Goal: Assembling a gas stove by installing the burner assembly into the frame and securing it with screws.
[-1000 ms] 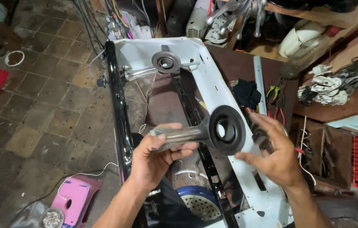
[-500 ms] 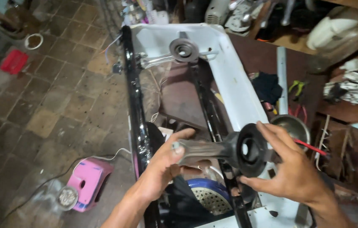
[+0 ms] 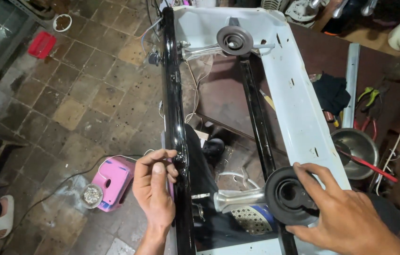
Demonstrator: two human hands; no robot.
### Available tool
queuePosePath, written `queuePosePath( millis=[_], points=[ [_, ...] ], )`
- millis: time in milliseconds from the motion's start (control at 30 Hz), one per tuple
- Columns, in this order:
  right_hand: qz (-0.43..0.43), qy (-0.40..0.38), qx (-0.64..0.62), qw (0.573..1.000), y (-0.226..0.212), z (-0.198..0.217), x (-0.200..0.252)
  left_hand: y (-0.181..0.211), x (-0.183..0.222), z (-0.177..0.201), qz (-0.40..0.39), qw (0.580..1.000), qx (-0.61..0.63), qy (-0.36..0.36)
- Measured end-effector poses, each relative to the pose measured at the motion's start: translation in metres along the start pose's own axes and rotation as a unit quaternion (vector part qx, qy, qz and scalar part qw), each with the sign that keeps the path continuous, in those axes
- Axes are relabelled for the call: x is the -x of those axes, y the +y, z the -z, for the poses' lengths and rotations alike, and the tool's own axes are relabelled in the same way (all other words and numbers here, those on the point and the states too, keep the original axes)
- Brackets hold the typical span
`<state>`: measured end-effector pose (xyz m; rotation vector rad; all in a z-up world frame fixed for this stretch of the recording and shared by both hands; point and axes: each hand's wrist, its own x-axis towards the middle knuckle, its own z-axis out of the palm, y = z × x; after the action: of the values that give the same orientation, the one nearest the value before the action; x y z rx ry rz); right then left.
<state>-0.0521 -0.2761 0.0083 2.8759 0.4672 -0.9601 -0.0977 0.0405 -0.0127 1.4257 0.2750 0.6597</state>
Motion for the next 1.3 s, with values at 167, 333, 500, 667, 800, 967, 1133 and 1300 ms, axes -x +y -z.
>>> queuePosePath(
  millis=[167,333,500,667,800,967,1133,1300],
  points=[
    [0.039,-0.016,-0.037,0.998,-0.010,-0.006,0.000,-0.005,0.002,0.000,0.011,1.000,-0.028,0.001],
    [0.044,-0.041,-0.063,0.996,-0.017,-0.007,0.000,0.014,0.003,0.000,-0.042,0.981,-0.182,-0.054],
    [0.060,0.019,-0.058,0.996,-0.018,-0.014,0.000,0.016,0.005,0.005,-0.061,0.971,-0.223,-0.063],
    [0.006,-0.048,-0.027,0.998,-0.007,-0.009,0.007,0.072,0.001,0.008,-0.231,0.822,-0.393,-0.340],
    [-0.016,-0.031,0.010,0.999,0.001,-0.015,0.009,0.057,0.023,0.022,-0.234,0.709,-0.479,-0.460],
    [-0.004,-0.068,-0.013,0.998,-0.004,-0.014,0.009,0.049,0.030,0.025,-0.238,0.679,-0.489,-0.494],
    [0.017,-0.059,-0.055,0.997,-0.013,-0.010,0.008,0.048,0.028,0.026,-0.229,0.672,-0.486,-0.510],
    [-0.009,-0.122,-0.075,0.990,-0.020,0.005,0.003,0.049,0.019,0.025,-0.160,0.675,-0.418,-0.586]
  ],
)
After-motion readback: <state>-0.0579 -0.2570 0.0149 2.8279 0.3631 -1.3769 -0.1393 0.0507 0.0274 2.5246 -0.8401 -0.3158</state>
